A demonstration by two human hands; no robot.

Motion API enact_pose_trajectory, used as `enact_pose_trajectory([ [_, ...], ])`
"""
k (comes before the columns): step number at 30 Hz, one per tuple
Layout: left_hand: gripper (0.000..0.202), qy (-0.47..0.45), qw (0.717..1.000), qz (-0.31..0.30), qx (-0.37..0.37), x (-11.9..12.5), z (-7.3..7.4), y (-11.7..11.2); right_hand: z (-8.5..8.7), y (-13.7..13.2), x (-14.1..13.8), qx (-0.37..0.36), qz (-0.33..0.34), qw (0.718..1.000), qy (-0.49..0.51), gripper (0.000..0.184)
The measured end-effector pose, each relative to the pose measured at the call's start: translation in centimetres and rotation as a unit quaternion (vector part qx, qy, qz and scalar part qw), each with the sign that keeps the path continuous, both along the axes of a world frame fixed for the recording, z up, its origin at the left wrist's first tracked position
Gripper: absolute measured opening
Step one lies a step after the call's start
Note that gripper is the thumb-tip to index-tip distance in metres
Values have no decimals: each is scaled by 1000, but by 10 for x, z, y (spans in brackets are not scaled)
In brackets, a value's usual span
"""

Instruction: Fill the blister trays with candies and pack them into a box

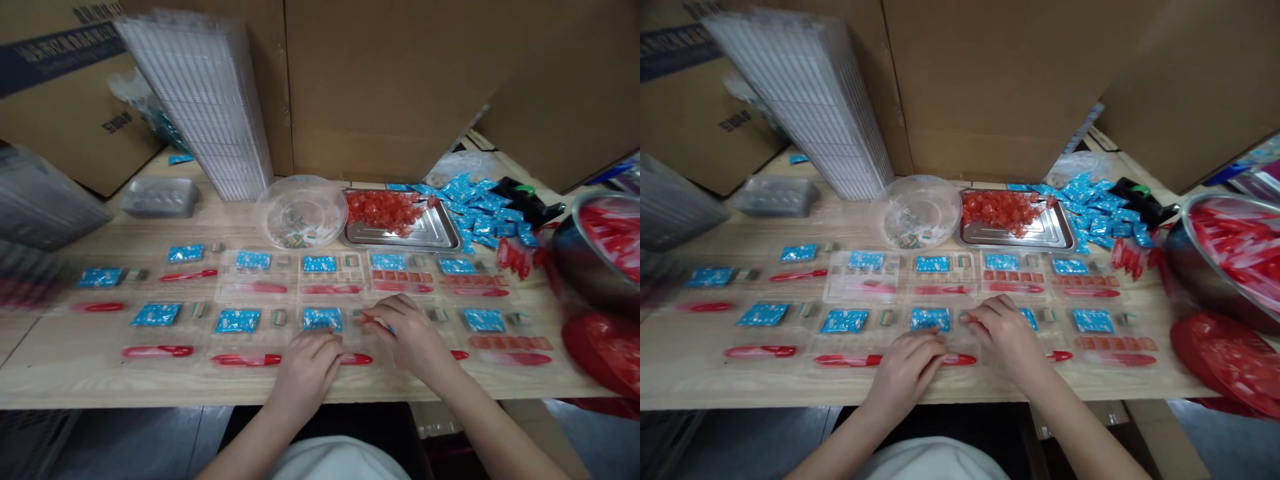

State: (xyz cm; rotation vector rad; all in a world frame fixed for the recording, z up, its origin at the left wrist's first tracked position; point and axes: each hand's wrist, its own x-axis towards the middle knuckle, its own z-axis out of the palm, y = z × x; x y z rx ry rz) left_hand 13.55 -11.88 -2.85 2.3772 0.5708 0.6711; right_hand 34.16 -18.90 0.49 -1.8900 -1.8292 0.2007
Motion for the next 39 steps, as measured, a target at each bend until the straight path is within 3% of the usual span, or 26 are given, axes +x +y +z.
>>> enact_pose_trajectory([
  [3,10,10,1000,-6,-9,0,-2,0,1,4,0,-14,9,1000,6,9],
  [7,14,5,999,18,-38,2,12,-1,5,4,2,0,14,999,51,9],
  [11,19,16,999,40,-28,7,22,1,5,6,1,-10,9,999,30,11],
  [19,17,29,998,-36,38,7,0,6,6,11,-1,-84,31,996,-8,9],
  [22,17,19,997,-40,58,4,2,6,10,24,30,-92,58,994,-6,12],
  [24,18,4,996,-32,80,3,5,6,11,44,66,-61,-26,997,-50,14],
  [25,18,-2,996,-23,89,3,7,5,10,56,86,-49,-96,989,-102,17],
  [26,19,-5,995,-15,95,2,9,5,10,69,105,-64,-123,977,-164,21],
  [29,21,-3,995,6,103,0,11,5,4,99,143,-123,-124,954,-244,26],
  [32,23,13,995,17,96,-4,8,6,-3,104,149,-124,-142,951,-244,28],
  [39,27,21,997,-10,79,-7,1,8,-18,74,158,-127,-170,948,-238,27],
])
